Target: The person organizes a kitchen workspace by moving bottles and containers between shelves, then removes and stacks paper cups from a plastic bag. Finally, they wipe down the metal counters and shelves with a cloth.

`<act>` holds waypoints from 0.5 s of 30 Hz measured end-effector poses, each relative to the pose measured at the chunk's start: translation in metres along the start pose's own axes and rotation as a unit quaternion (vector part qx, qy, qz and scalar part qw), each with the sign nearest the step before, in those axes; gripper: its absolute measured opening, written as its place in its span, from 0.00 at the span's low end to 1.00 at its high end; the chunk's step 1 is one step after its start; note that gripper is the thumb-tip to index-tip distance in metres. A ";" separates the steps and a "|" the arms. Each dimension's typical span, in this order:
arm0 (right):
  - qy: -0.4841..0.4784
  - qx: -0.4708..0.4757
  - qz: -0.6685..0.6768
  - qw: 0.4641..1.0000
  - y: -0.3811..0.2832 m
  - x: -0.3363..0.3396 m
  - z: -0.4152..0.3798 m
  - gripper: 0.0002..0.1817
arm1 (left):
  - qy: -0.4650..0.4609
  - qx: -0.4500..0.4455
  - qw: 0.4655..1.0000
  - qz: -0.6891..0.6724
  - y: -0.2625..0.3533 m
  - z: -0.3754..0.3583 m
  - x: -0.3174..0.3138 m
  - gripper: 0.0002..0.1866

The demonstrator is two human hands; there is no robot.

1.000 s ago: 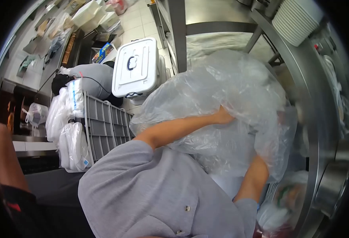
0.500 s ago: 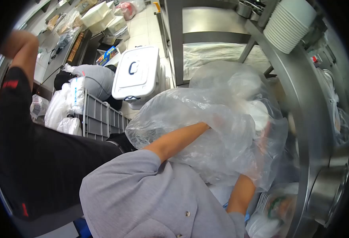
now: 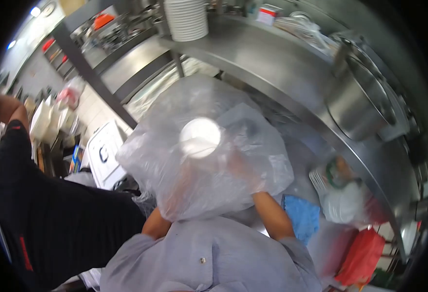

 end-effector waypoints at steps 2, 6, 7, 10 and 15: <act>-0.095 0.031 0.030 0.995 -0.033 -0.035 -0.024 0.41 | 0.008 0.020 1.000 -0.011 -0.004 -0.031 0.018 0.17; -0.252 0.092 0.046 0.962 -0.111 -0.090 -0.073 0.43 | 0.057 0.046 0.997 -0.037 0.005 -0.111 0.075 0.17; -0.287 0.087 0.033 0.953 -0.133 -0.097 -0.077 0.43 | 0.076 0.048 0.995 -0.043 0.011 -0.133 0.090 0.17; -0.435 0.023 -0.052 0.898 -0.178 -0.113 -0.084 0.50 | 0.139 0.019 0.989 -0.049 0.043 -0.187 0.131 0.18; -0.384 0.139 -0.008 0.913 -0.275 -0.086 -0.073 0.57 | 0.196 -0.109 0.974 -0.033 0.131 -0.225 0.156 0.18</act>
Point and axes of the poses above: each hand's wrist, its own z-axis towards the middle knuckle, its own x-axis out of the back of the hand, y = z × x, the point moved 9 cm from there along z, towards the middle knuckle, and after that the axes turned 1 degree about -z, right-handed, at the moved point
